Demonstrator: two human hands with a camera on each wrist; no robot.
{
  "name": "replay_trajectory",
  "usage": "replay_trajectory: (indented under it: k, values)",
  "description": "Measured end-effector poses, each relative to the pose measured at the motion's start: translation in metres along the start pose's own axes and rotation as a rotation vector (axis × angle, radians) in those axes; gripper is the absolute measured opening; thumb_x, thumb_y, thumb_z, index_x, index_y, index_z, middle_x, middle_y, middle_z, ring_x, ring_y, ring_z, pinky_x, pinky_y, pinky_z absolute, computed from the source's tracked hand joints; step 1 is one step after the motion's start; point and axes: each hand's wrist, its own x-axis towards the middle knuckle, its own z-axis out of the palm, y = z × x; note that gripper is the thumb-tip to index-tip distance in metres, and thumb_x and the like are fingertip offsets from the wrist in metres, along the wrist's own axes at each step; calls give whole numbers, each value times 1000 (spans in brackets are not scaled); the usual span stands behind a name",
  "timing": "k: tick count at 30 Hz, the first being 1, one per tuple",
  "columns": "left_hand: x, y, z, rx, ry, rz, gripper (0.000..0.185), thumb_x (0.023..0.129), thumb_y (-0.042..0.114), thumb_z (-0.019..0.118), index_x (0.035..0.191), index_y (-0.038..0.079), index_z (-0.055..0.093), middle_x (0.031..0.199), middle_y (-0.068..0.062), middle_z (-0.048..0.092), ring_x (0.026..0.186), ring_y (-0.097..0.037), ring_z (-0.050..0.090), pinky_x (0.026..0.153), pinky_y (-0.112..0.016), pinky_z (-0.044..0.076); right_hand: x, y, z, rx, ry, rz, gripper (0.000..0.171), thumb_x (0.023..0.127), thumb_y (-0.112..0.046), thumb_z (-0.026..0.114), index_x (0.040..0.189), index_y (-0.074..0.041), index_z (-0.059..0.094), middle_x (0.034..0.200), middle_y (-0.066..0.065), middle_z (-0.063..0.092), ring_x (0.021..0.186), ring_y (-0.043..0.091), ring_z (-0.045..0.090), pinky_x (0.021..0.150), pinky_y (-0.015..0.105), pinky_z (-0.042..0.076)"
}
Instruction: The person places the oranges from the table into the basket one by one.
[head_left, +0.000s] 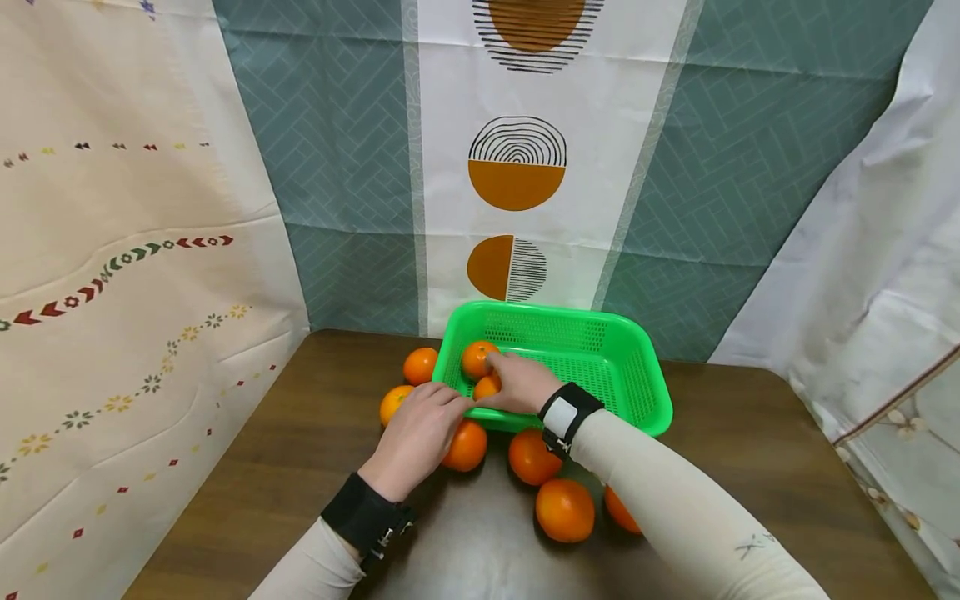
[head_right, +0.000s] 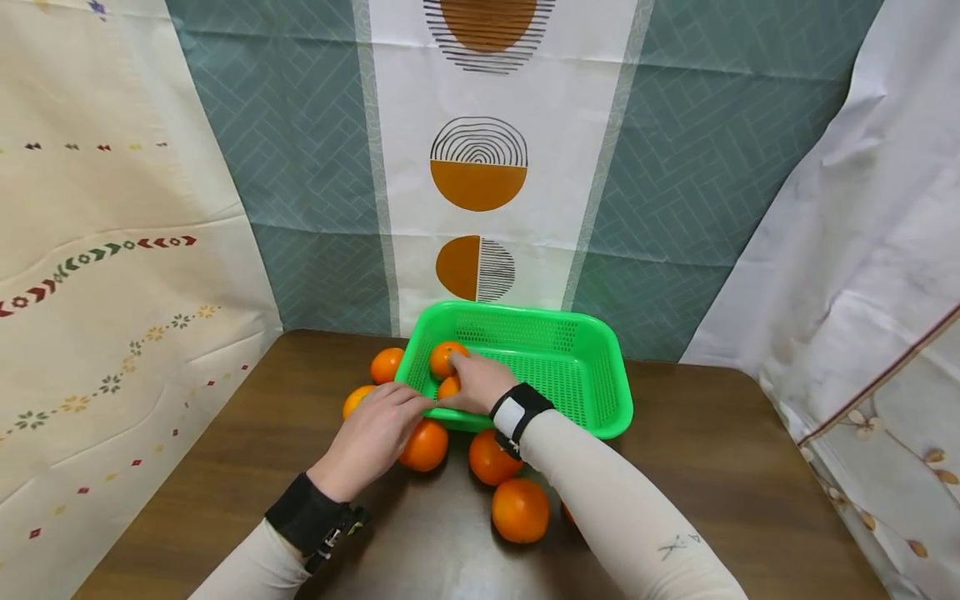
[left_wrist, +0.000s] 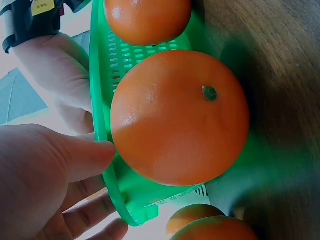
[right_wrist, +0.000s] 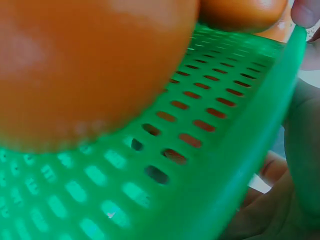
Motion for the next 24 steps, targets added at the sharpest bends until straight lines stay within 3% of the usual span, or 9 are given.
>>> replay_trajectory:
  k: [8,24]
  values:
    - [0,1,-1,-2,-21,-13,21,94,11,71,114,13,73,106,0,69,104,-22,59,100,-38,46,-1,6,2,32,6,-43,54,83,-43,82,118,-6,64,90,4,61,78,19,54,70,34,47]
    - [0,1,-2,-1,-5,14,19,92,8,72,111,10,72,102,-2,68,101,-25,59,98,-40,47,-3,9,1,121,-21,-125,47,84,-24,84,124,-5,67,113,8,68,97,22,60,85,35,49]
